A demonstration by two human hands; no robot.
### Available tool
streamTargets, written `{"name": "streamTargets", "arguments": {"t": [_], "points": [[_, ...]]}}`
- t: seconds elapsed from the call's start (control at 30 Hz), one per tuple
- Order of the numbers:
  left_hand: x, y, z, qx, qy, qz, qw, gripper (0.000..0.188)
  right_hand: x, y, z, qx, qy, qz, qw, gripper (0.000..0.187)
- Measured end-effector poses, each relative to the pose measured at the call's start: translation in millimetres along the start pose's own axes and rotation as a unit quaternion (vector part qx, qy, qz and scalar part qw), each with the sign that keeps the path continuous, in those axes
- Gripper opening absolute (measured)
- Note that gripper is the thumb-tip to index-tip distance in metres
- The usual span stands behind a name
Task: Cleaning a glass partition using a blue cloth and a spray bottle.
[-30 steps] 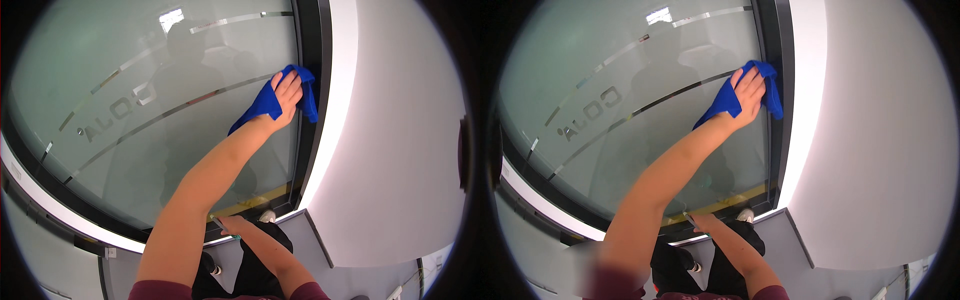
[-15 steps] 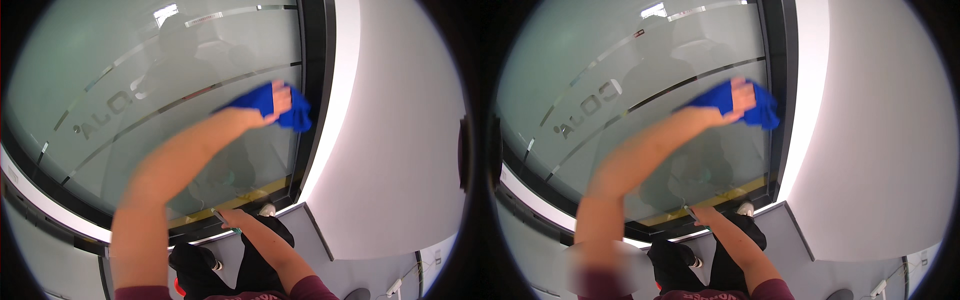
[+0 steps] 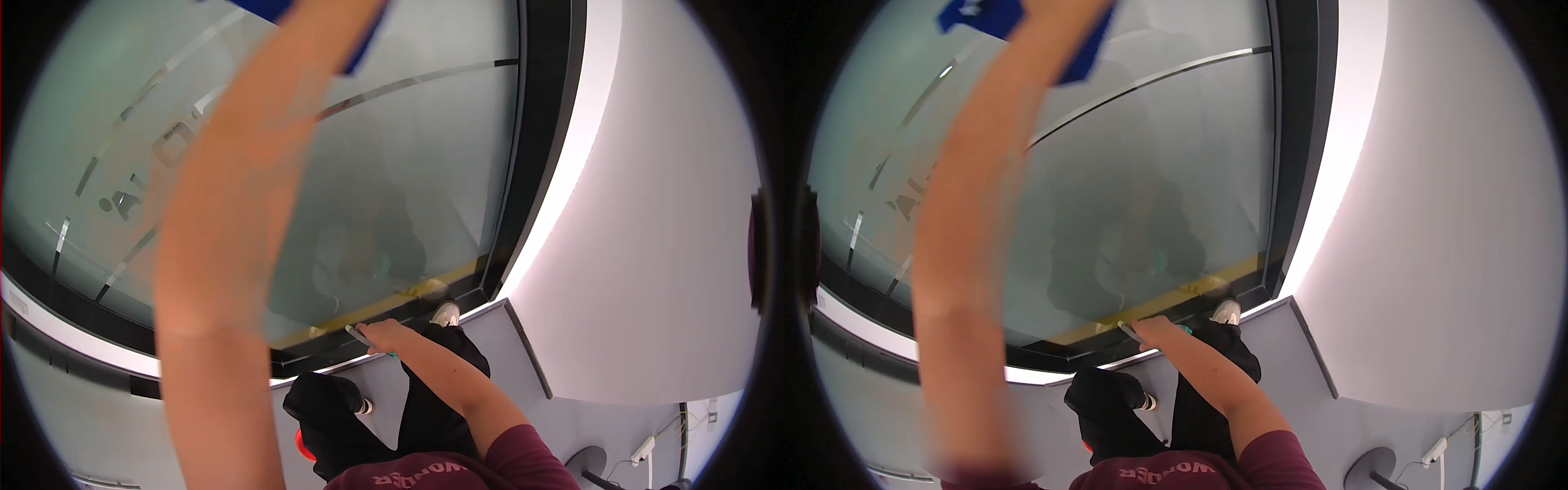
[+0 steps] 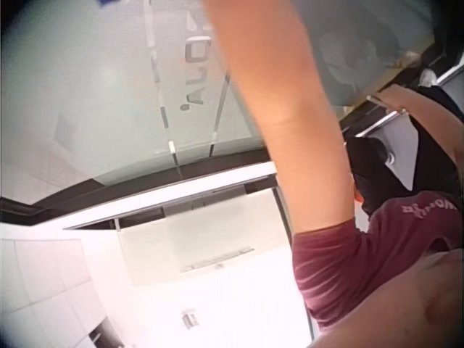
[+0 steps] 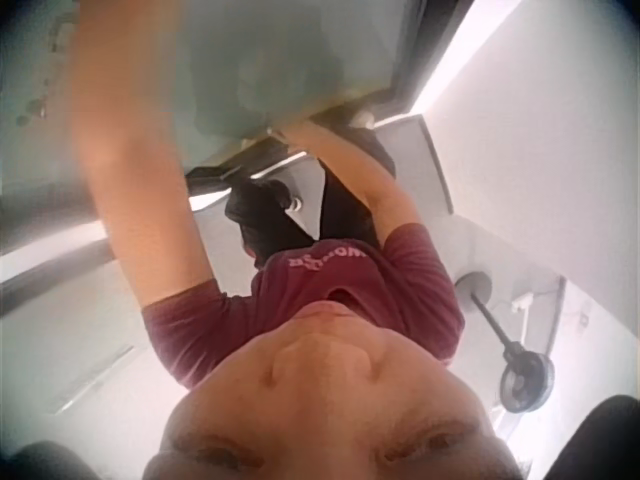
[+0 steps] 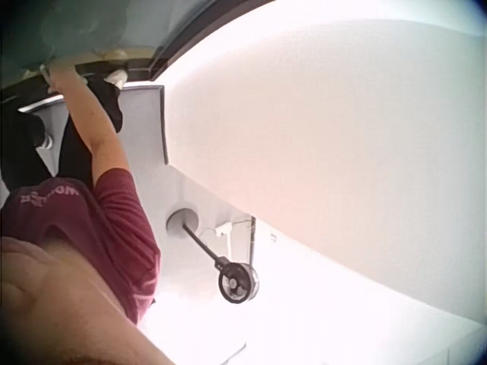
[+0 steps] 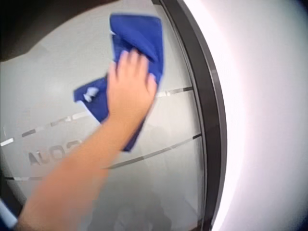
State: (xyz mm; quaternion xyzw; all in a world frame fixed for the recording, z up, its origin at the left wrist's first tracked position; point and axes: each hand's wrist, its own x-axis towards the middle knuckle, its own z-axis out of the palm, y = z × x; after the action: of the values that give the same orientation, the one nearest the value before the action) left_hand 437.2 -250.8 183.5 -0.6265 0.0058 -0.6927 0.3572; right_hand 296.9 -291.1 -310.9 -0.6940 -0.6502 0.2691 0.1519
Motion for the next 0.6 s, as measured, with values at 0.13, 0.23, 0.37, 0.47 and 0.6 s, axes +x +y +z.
{"name": "streamTargets", "arguments": {"t": [0.13,0.23,0.37,0.47,0.6], "points": [[-110.5,125.0,-29.5,-0.390,-0.300,-0.096,0.865,0.039,-6.1,-8.4,-0.7,0.015,-0.025,0.016,0.999,0.060],[-211.7,187.6,-42.9,-0.061,-0.283,0.278,0.916,0.052,-8.4,2.9,12.1,0.085,0.068,-0.019,0.994,0.054],[-373.8,236.9,-77.6,-0.089,-0.330,0.414,0.844,0.049,8.4,9.5,32.0,0.231,0.261,-0.166,0.923,0.059],[-447.5,235.9,-86.5,-0.081,-0.344,0.545,0.760,0.047,26.7,5.1,39.3,0.297,0.270,-0.181,0.898,0.067],[-402.2,214.0,-82.9,-0.229,-0.331,0.434,0.806,0.043,14.2,10.2,43.1,0.170,0.203,-0.051,0.963,0.056]]}}
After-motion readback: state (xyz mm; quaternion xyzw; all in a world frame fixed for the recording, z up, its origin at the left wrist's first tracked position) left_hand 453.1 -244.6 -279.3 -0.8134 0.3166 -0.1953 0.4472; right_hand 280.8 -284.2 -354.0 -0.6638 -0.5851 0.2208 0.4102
